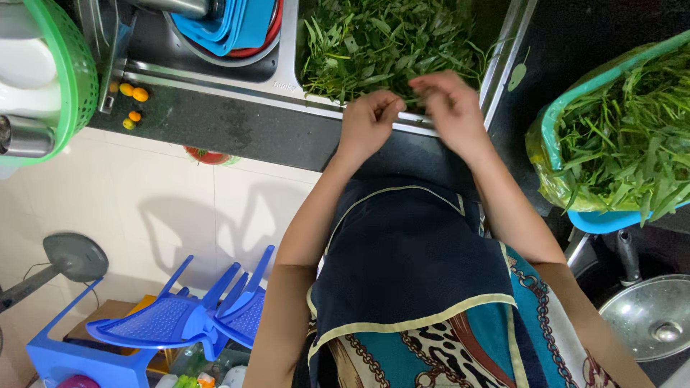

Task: The person sorts a large pile of green leafy vegetables in a metal sink, picking up bunches and separating them by hand. The person places the sorted vegetables into a blue plastic basket on the counter. The task involves repetitive picking, separating, and placing of the greens.

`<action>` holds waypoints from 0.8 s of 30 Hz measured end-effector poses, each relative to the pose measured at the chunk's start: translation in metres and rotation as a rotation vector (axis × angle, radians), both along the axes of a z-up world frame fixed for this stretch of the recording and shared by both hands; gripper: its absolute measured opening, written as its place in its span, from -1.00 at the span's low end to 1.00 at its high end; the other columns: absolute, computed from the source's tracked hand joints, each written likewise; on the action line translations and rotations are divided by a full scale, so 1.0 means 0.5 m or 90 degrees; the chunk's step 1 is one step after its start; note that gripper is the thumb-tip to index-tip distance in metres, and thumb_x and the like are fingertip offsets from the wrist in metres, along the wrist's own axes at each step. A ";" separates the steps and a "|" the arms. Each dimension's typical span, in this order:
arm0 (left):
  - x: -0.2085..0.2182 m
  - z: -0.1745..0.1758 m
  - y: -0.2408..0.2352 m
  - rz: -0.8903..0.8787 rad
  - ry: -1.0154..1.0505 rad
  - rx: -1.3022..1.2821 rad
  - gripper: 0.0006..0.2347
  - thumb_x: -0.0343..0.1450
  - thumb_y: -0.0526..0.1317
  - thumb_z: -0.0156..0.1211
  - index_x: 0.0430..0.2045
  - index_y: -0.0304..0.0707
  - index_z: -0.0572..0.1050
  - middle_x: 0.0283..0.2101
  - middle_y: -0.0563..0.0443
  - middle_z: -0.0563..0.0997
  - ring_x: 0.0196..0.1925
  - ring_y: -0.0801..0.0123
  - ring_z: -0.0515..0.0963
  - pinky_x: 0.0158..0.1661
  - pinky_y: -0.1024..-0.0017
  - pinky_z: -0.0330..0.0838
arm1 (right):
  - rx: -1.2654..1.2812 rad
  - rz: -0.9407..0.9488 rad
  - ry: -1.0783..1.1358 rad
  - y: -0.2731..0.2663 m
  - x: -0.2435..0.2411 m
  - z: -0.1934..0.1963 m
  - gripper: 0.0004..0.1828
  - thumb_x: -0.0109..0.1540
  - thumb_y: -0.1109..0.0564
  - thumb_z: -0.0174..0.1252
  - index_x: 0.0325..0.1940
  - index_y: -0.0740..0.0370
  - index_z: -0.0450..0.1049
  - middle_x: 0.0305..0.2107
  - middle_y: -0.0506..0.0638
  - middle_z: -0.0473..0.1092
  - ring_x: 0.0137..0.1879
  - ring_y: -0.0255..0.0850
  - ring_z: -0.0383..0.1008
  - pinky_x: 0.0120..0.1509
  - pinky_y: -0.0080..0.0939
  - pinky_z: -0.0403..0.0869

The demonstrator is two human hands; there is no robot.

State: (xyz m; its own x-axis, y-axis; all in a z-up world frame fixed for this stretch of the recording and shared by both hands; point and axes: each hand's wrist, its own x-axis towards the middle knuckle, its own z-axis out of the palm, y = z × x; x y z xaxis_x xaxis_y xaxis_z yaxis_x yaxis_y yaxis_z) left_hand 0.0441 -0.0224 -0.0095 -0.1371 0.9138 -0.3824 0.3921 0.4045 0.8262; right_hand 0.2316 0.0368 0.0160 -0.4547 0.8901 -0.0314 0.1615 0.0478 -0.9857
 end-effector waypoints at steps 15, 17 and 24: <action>0.008 0.017 -0.033 -0.019 0.207 0.181 -0.97 0.43 -0.31 0.26 -0.34 -0.13 0.60 -0.33 0.01 0.59 -0.23 0.05 0.53 -0.18 0.21 0.45 | -0.270 -0.076 -0.014 0.039 -0.040 -0.106 -0.88 0.35 0.28 -0.02 -0.16 0.22 0.44 -0.31 -0.09 0.47 -0.30 -0.29 0.57 -0.28 -0.17 0.57; -0.013 0.028 -0.027 -0.014 0.247 0.231 -0.69 0.27 -0.24 0.36 -0.12 -0.26 0.57 -0.28 -0.13 0.55 -0.23 0.00 0.53 -0.20 0.18 0.43 | -0.321 -0.136 -0.075 0.119 -0.043 -0.174 -0.86 0.40 0.21 -0.06 -0.13 0.16 0.44 -0.37 -0.12 0.44 -0.47 -0.37 0.41 -0.46 -0.30 0.42; -0.071 0.020 -0.031 0.064 0.223 0.211 -0.66 0.36 -0.25 0.43 0.03 -0.19 0.58 -0.13 -0.14 0.57 -0.10 0.02 0.58 -0.13 0.20 0.52 | -0.653 -0.250 -0.236 0.288 -0.093 -0.469 -0.72 0.45 -0.05 0.13 0.04 0.21 0.51 -0.25 0.04 0.25 -0.55 -0.34 -0.03 -0.53 -0.30 0.02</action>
State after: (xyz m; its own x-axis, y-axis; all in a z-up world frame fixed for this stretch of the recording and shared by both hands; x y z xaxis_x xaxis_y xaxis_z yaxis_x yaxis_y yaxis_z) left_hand 0.0086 -0.0378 0.0007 -0.2994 0.9541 0.0110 0.6417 0.1928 0.7423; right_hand 0.1849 0.1810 -0.2186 0.0349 0.4473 -0.8937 0.2750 -0.8640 -0.4217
